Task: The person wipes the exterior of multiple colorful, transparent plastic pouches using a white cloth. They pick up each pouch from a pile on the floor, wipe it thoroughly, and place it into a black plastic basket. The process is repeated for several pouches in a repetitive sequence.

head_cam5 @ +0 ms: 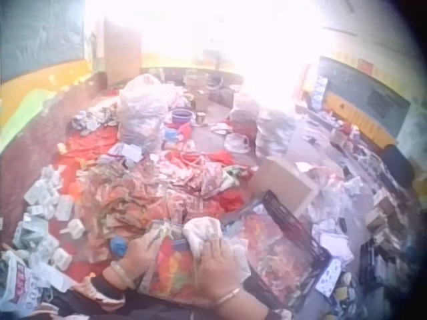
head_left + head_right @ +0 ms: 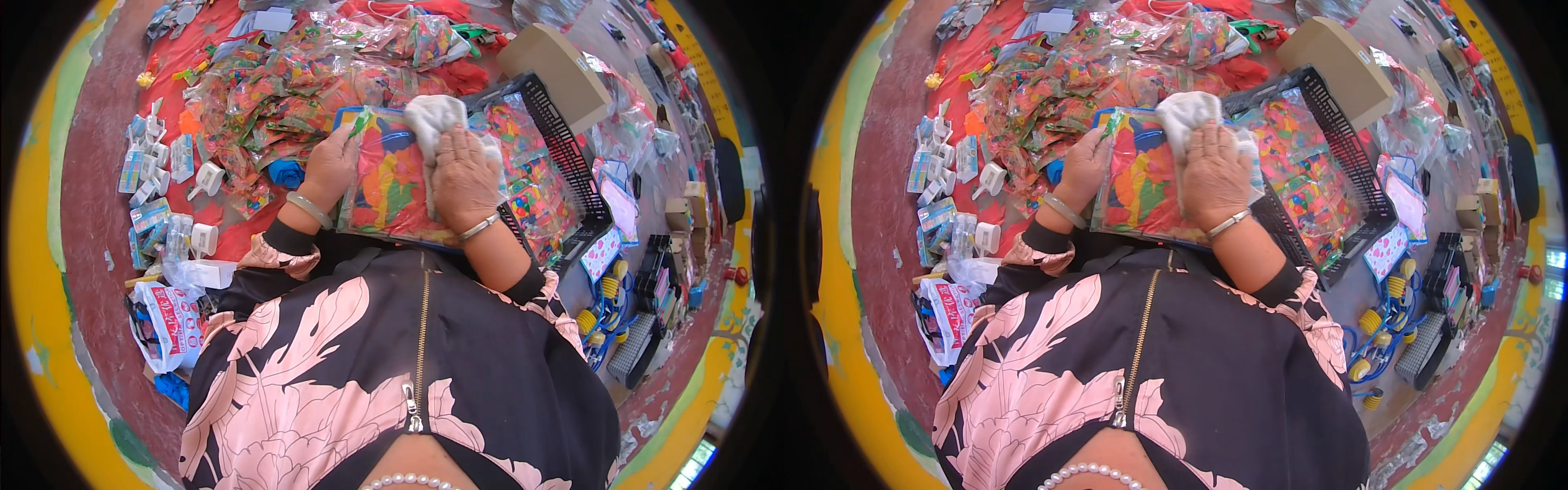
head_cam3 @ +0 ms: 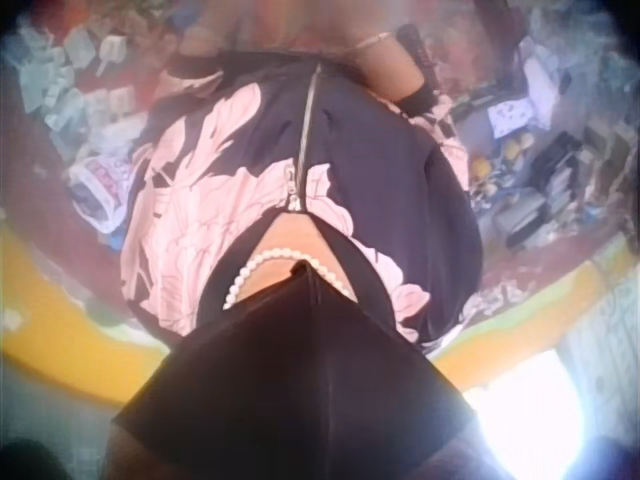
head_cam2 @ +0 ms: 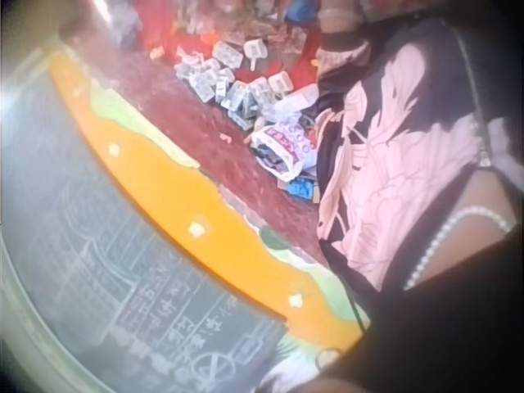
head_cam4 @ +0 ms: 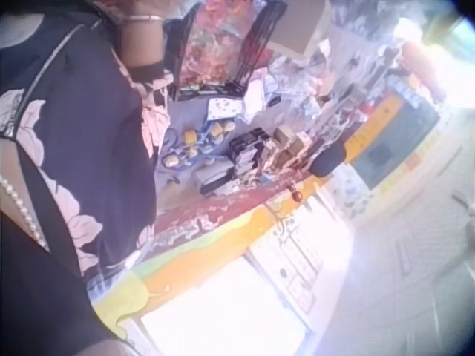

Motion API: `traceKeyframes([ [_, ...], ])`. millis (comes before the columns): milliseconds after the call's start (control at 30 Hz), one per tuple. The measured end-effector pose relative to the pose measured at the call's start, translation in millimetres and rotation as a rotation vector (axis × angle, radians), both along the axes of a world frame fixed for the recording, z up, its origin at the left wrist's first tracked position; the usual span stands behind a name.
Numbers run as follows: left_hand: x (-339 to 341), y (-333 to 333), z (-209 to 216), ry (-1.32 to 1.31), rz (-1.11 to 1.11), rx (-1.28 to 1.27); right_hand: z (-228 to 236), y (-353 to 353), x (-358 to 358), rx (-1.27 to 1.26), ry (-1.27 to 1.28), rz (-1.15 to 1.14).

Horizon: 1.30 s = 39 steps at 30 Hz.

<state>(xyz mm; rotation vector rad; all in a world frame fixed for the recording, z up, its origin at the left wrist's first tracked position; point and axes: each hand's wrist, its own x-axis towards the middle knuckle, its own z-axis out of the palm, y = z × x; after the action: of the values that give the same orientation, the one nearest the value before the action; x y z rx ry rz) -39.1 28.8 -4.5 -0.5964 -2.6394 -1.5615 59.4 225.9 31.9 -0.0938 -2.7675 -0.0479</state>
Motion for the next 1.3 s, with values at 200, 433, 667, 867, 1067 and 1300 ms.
traceKeyframes([
  [200,0,-1,0,-0.018,0.01,0.027,1,44,18,-0.307,-0.037,-0.136],
  [433,-6,-6,2,-0.076,-0.123,0.146,21,137,59,-0.251,0.218,-0.199],
  [667,21,10,99,-0.612,-0.355,0.302,136,32,43,-0.823,-0.149,0.091],
  [867,28,44,153,-0.434,-0.568,0.4,145,-4,22,-0.498,-0.239,0.186],
  [1067,-10,26,118,-0.37,-0.317,0.735,190,20,23,-0.957,-0.19,0.199],
  [1300,4,14,72,-0.82,-0.446,1.173,181,25,5,-1.704,-0.118,0.336],
])
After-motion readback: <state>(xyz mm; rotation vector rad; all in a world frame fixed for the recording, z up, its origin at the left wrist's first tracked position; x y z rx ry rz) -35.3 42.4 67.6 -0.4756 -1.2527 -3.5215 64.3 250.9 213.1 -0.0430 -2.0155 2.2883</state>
